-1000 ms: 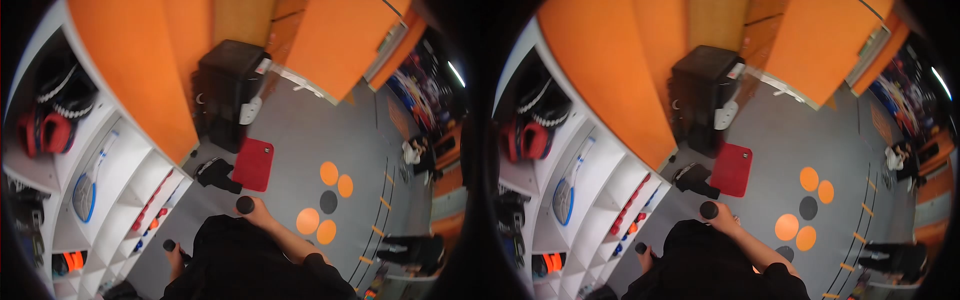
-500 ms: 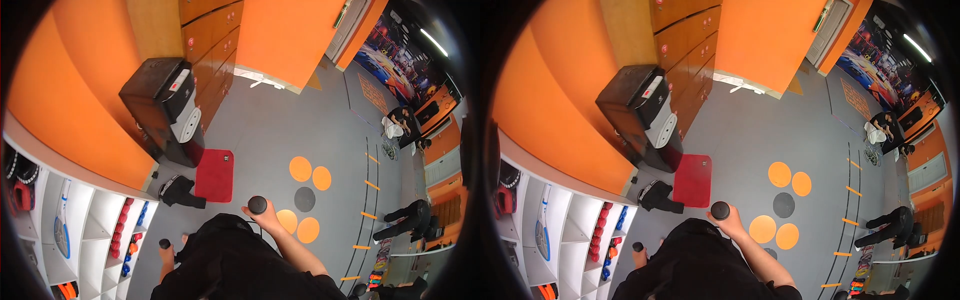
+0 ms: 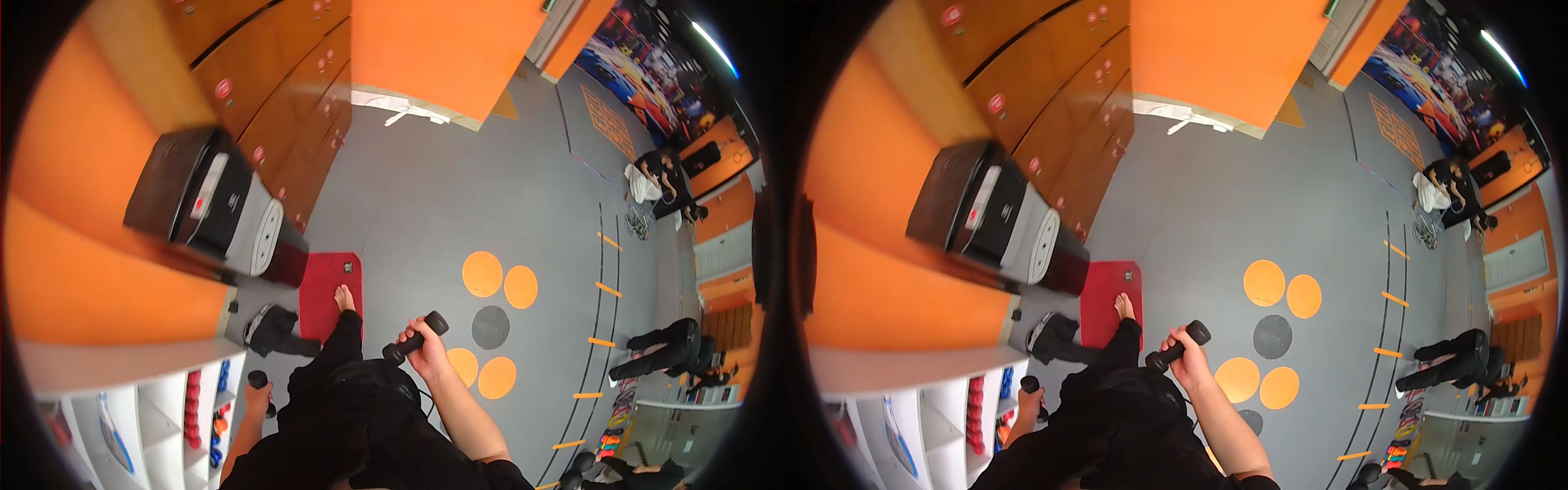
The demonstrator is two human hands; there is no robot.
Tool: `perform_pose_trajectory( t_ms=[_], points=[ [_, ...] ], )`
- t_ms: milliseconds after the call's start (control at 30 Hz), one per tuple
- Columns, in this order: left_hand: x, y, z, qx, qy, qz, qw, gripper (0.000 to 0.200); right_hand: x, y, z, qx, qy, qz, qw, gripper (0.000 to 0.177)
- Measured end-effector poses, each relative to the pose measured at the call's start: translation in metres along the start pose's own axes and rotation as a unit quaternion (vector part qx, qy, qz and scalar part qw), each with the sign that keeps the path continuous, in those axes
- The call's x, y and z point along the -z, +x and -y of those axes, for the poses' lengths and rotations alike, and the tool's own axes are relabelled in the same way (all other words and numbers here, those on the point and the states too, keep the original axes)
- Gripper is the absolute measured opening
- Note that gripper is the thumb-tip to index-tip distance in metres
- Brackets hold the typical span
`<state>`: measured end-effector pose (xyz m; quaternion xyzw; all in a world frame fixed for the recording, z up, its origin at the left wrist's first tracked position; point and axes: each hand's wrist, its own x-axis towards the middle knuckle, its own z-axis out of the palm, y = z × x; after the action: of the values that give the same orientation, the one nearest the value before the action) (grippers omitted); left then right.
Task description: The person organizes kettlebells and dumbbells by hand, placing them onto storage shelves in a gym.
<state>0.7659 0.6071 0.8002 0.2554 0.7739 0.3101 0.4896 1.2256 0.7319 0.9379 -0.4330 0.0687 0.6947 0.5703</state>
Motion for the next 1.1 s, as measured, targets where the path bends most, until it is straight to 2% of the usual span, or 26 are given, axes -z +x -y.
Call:
perform_pose_trajectory(
  t_ms=[167,267,300,367,400,467,533,567,600,633,700,733,800,833,867,933,1000,1100],
  points=[
    [-0.075,0.130,-0.062,0.146,0.075,0.101,0.981,0.017,-0.002,0.105,0.040,-0.020,0.102,-0.064,0.993,0.020],
    [-0.134,0.197,-0.122,0.160,0.203,0.163,0.952,0.015,0.012,0.187,0.059,-0.038,0.142,-0.138,0.979,0.015],
    [-0.154,0.221,-0.133,0.132,0.229,0.175,0.948,0.017,0.019,0.212,0.062,-0.045,0.166,-0.179,0.969,0.013],
    [-0.205,0.259,-0.163,0.067,0.373,0.157,0.912,0.024,0.056,0.283,0.061,-0.051,0.177,-0.159,0.970,0.011],
    [-0.224,0.271,-0.178,0.073,0.377,0.155,0.910,0.024,0.069,0.318,0.060,-0.064,0.186,-0.178,0.964,0.011],
    [-0.281,0.296,-0.189,-0.023,0.350,0.158,0.923,0.032,0.117,0.417,0.057,-0.060,0.204,-0.203,0.956,0.011],
    [-0.322,0.317,-0.170,-0.017,0.338,0.158,0.928,0.030,0.154,0.505,0.037,-0.070,0.212,-0.229,0.948,0.012],
    [-0.350,0.336,-0.159,-0.033,0.309,0.151,0.938,0.029,0.182,0.562,0.022,-0.037,0.222,-0.251,0.941,0.012],
    [-0.377,0.345,-0.152,-0.011,0.285,0.153,0.946,0.026,0.208,0.607,0.007,-0.023,0.295,-0.190,0.936,0.012],
    [-0.398,0.361,-0.118,0.007,0.296,0.157,0.942,0.026,0.228,0.658,-0.003,-0.046,0.258,-0.260,0.929,0.013],
    [-0.434,0.393,-0.056,0.072,0.232,0.155,0.958,0.020,0.301,0.750,-0.043,-0.002,0.231,-0.225,0.947,0.009],
    [-0.446,0.399,-0.032,0.105,0.217,0.152,0.959,0.019,0.308,0.787,-0.049,-0.012,0.249,-0.273,0.929,0.008],
    [-0.495,0.423,-0.020,0.248,0.209,0.154,0.933,0.018,0.346,0.859,-0.072,-0.029,0.262,-0.305,0.915,0.010],
    [-0.513,0.434,-0.001,0.269,0.211,0.149,0.928,0.018,0.360,0.886,-0.079,-0.025,0.240,-0.296,0.924,0.010],
    [-0.523,0.439,0.017,0.301,0.175,0.148,0.926,0.017,0.374,0.910,-0.087,-0.038,0.237,-0.316,0.918,0.012],
    [-0.542,0.452,0.052,0.341,0.093,0.140,0.925,0.016,0.403,0.953,-0.102,-0.051,0.173,-0.286,0.941,0.021],
    [-0.561,0.465,0.083,0.354,0.025,0.123,0.927,0.015,0.405,0.968,-0.107,-0.034,0.104,-0.316,0.943,0.021],
    [-0.585,0.493,0.122,0.373,-0.050,0.137,0.916,0.011,0.372,0.951,-0.093,-0.069,-0.044,-0.363,0.928,0.042]
  ],
)
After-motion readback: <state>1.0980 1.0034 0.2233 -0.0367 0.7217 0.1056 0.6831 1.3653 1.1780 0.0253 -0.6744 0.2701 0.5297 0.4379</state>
